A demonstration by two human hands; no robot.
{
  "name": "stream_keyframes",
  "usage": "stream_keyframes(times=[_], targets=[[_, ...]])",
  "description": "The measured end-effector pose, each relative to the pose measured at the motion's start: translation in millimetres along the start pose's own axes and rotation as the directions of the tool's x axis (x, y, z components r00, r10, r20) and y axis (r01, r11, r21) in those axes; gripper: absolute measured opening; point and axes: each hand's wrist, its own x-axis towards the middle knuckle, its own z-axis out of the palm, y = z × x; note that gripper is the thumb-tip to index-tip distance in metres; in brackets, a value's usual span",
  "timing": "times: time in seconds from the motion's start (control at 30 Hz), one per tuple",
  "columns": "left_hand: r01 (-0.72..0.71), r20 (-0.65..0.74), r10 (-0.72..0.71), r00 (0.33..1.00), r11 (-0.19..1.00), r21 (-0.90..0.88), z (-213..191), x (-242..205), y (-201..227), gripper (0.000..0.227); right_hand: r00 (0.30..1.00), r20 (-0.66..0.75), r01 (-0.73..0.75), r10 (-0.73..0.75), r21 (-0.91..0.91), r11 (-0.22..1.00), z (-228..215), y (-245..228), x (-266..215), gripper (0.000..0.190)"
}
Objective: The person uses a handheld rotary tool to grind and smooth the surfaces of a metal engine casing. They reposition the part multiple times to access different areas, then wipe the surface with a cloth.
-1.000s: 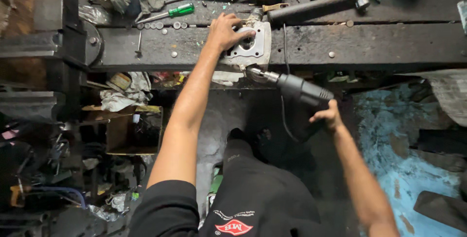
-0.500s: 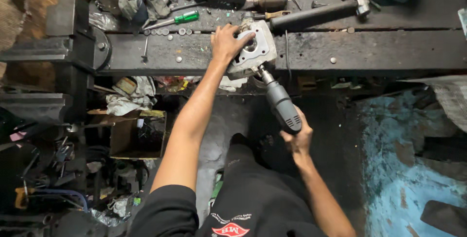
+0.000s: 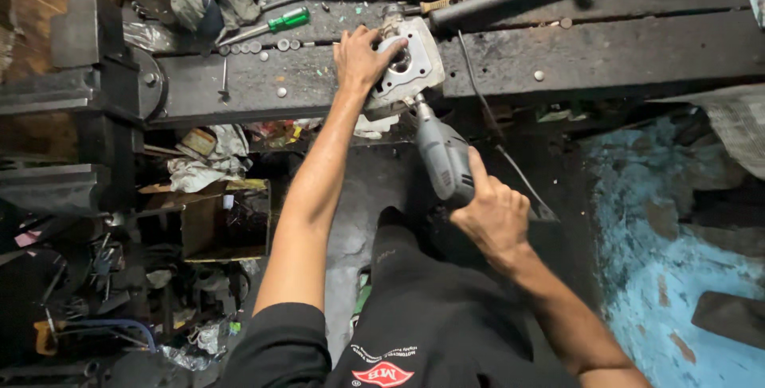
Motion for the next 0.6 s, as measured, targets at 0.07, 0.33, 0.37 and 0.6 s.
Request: stream_keyframes(times=[0.07, 0.33, 0.37, 0.6], targets=[[-0.021, -0.025, 0.022, 0.999, 1.000, 0.011, 0, 2, 1, 0.069, 0.999, 0.042, -0.009, 0.012, -0.062, 0.998, -6, -9, 2, 0.093], [-0.019, -0.016, 0.019, 1.000, 1.000, 0.017, 0, 4, -2, 0.068, 0.995, 0.087, -0.032, 0.041, -0.094, 0.995, -33, -18, 11, 0.088], [-0.042, -0.025, 0.042, 0.999, 0.999, 0.020, 1, 5, -3, 0.068, 0.992, 0.106, -0.059, 0.069, -0.090, 0.994, -34, -11, 12, 0.086], [-0.162, 0.071, 0.165, 0.984, 0.986, -0.048, 1, 18, -19, 0.068, 0.994, -0.036, -0.047, 0.101, 0.704, 0.709, -2, 82, -11, 0.083]])
